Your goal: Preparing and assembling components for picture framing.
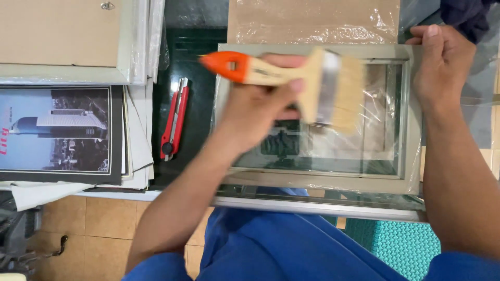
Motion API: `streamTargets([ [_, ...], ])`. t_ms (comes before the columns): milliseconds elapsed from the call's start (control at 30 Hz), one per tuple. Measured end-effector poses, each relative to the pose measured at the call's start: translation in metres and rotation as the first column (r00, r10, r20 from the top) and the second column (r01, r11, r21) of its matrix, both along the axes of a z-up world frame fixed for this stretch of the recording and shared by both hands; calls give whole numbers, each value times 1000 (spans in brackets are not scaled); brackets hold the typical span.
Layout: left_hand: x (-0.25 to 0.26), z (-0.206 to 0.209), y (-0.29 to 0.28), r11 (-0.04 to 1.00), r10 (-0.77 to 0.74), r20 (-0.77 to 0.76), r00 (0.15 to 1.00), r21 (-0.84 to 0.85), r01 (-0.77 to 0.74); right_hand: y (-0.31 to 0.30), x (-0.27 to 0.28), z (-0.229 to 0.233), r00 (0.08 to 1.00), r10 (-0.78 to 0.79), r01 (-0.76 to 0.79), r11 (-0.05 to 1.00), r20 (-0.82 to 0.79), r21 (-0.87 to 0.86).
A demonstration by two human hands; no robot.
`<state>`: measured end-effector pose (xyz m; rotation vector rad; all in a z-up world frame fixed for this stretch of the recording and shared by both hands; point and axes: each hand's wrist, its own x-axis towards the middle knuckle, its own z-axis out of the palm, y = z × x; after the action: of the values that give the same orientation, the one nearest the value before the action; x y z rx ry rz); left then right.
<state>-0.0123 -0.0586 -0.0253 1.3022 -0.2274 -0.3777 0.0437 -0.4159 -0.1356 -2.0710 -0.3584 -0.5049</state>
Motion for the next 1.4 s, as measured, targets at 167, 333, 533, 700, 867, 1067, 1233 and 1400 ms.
streamTargets([
  [167,-4,50,112,763,372,186,909,497,-414,4,4,-4,998,-56,57,998,-16,9],
  [333,26,21,87,834,386,39,922,413,-366,14,2,5,999,-36,36,999,14,-2],
  [533,38,4,-19,876,173,64,983,446,-184,17,-1,11,998,-34,36,999,54,-23],
  [700,36,-13,-102,877,32,89,996,475,-71,15,-2,11,998,-20,21,1000,55,-10],
  [867,30,16,-96,840,-102,196,975,542,-21,11,-2,9,1000,-23,22,999,8,29],
  [1067,59,44,18,624,-129,647,752,642,-445,7,1,2,997,-13,18,998,81,-57],
  [1233,40,53,63,637,-275,671,688,664,-393,4,2,0,998,-8,11,998,66,-57],
  [1400,-28,68,61,415,-564,339,753,905,-97,6,-1,4,999,-9,10,1000,45,-14],
])
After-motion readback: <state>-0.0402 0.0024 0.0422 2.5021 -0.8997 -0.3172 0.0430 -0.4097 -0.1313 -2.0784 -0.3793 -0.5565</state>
